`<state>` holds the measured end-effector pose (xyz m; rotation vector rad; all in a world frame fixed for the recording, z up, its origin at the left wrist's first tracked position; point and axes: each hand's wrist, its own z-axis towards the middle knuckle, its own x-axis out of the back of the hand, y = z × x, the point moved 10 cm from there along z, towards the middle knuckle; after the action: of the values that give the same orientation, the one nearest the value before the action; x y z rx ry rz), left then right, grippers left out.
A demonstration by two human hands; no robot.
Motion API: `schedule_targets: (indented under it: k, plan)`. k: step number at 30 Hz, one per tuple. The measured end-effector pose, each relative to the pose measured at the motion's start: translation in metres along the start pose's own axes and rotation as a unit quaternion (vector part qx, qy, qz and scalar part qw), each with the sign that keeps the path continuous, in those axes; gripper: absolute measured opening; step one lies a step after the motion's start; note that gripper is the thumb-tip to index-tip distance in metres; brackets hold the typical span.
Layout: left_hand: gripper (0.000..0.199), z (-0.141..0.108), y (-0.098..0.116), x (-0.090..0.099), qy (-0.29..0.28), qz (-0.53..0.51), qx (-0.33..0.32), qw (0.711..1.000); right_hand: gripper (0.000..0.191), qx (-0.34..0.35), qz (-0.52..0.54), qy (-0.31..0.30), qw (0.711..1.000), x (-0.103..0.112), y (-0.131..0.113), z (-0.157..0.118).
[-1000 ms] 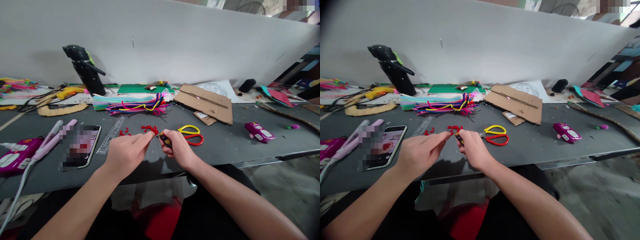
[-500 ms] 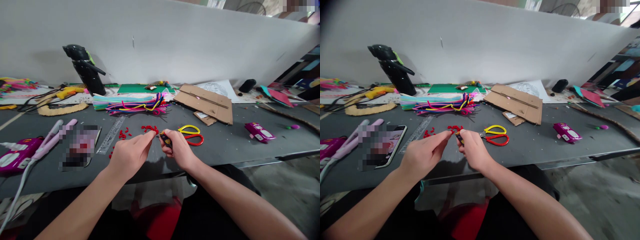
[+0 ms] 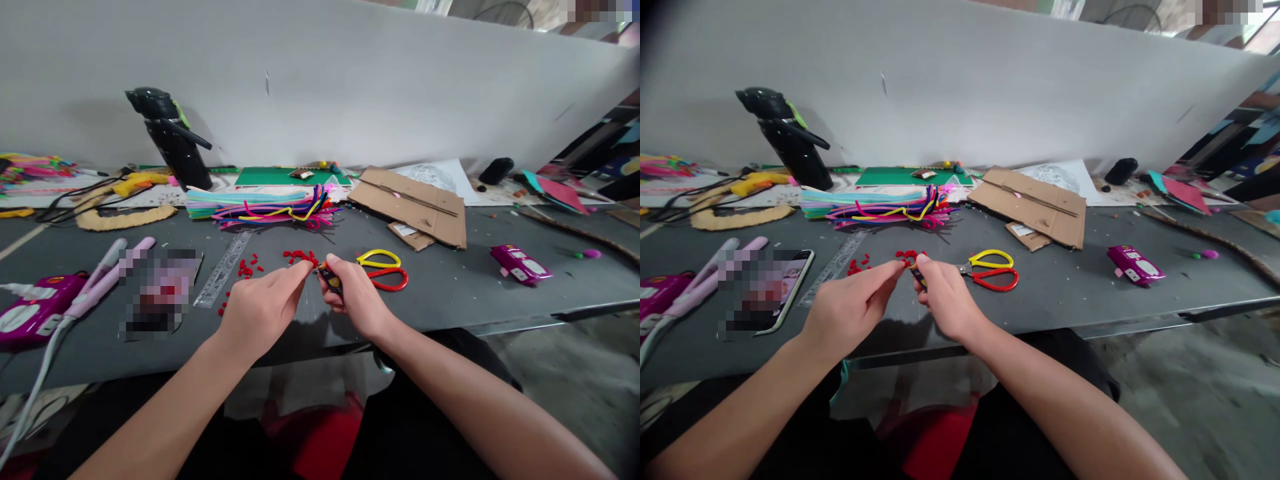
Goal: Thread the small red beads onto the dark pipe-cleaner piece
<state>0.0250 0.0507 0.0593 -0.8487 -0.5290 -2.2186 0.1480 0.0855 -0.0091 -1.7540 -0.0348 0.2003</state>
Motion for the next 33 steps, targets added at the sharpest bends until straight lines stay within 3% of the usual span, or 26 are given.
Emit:
schedule_targets:
  k: [6,19,28,33]
  plan:
    - [0.025,-0.0007,-0.0003,-0.0004,0.001,0.006,-0.002,1.0,0.054,-0.012,-0.004,-0.018,1.0,-0.002,0.0011,-0.0007]
    - [0.024,0.0009,0.0032,0.0018,0.006,0.009,-0.015,1.0,0.039,-0.003,-0.009,0.003,1.0,0.0006,-0.0005,-0.0005]
    - [0.024,0.0008,0.0031,0.0011,0.001,0.009,-0.013,1.0,0.051,0.007,-0.019,-0.01,1.0,-0.0004,0.0012,0.0003]
    - [0.021,0.0021,-0.0008,0.0031,0.0,0.007,0.008,1.0,0.056,-0.029,0.026,0.0,0.999,0.0004,0.0066,0.002]
